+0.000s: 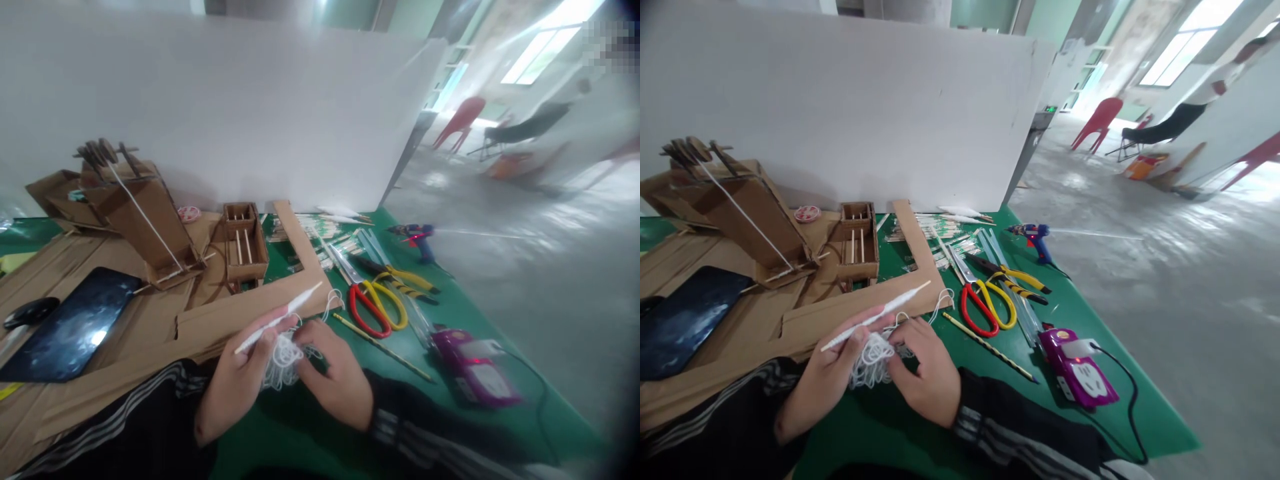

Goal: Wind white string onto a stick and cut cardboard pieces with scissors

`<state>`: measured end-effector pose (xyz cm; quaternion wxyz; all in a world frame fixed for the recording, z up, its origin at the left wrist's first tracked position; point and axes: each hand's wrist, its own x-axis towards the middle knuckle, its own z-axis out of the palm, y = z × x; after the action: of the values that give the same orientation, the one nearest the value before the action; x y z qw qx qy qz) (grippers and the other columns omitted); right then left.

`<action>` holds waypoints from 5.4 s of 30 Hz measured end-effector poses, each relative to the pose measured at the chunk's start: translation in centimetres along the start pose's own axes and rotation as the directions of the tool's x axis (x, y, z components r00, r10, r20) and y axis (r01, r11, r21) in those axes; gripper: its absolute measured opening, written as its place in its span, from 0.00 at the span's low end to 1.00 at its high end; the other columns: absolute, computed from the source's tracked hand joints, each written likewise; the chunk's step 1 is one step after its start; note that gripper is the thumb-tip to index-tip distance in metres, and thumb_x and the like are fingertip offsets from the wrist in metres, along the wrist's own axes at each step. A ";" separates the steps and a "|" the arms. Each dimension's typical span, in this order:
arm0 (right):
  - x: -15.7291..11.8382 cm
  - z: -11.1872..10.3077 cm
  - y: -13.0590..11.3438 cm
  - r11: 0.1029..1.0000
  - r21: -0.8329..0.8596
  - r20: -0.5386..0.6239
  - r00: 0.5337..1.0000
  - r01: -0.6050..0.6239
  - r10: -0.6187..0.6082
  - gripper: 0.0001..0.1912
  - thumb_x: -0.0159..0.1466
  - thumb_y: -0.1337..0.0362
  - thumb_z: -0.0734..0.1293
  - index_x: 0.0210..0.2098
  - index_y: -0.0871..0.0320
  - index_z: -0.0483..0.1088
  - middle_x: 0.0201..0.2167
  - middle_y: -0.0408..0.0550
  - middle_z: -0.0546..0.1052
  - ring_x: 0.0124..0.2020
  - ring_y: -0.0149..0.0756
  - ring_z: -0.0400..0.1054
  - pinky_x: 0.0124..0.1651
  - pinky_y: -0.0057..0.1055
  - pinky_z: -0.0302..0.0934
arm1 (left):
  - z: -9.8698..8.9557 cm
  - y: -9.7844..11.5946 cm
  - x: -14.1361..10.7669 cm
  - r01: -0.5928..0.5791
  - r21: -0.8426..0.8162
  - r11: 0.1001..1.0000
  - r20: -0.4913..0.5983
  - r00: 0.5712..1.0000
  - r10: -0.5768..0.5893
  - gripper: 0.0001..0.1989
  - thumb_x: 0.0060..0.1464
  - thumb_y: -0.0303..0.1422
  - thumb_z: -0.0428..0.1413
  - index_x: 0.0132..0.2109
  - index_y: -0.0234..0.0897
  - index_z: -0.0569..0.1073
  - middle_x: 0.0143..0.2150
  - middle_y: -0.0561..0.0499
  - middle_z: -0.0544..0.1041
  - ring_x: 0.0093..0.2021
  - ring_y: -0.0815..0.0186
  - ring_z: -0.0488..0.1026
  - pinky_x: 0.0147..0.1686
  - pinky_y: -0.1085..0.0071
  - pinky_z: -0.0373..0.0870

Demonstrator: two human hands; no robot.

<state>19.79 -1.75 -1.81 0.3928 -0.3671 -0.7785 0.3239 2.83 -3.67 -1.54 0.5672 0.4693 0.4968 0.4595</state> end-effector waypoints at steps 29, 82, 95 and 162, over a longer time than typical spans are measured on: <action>0.3 -1.0 1.0 0.913 0.346 0.056 0.976 -0.216 0.210 0.16 0.67 0.55 0.61 0.28 0.58 0.69 0.29 0.46 0.70 0.31 0.34 0.64 0.35 0.30 0.61 | -0.6 -0.7 -0.2 -0.108 0.262 0.959 0.048 0.994 0.098 0.12 0.59 0.35 0.54 0.50 0.43 0.67 0.44 0.49 0.72 0.40 0.63 0.70 0.41 0.71 0.67; 0.1 -2.1 0.7 0.960 0.260 0.061 0.994 -0.103 0.090 0.07 0.65 0.60 0.63 0.36 0.57 0.69 0.31 0.47 0.71 0.32 0.36 0.66 0.37 0.33 0.61 | -1.1 -0.9 -0.4 -0.202 0.446 0.872 0.035 0.977 0.208 0.12 0.66 0.38 0.44 0.49 0.42 0.69 0.38 0.52 0.74 0.36 0.67 0.71 0.39 0.72 0.65; 0.5 -2.0 0.4 0.978 0.159 0.059 0.990 -0.132 0.124 0.02 0.63 0.67 0.65 0.34 0.57 0.70 0.33 0.48 0.72 0.36 0.36 0.68 0.40 0.33 0.63 | -2.1 0.0 0.5 -0.565 0.720 0.402 0.286 0.770 0.570 0.12 0.61 0.26 0.50 0.49 0.41 0.70 0.40 0.49 0.77 0.42 0.63 0.73 0.44 0.68 0.67; 0.2 -2.6 -0.9 0.994 0.056 -0.045 0.995 0.090 -0.087 0.09 0.55 0.74 0.66 0.34 0.56 0.66 0.38 0.48 0.70 0.40 0.37 0.66 0.44 0.34 0.63 | -0.2 5.7 0.5 -0.117 0.610 0.784 0.344 0.930 -0.129 0.09 0.63 0.39 0.47 0.37 0.41 0.66 0.29 0.57 0.66 0.28 0.69 0.63 0.27 0.75 0.59</action>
<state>21.65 -1.47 0.25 0.4339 -0.3276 -0.7757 0.3205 2.33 -2.42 4.04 0.4650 0.7052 0.5066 0.1724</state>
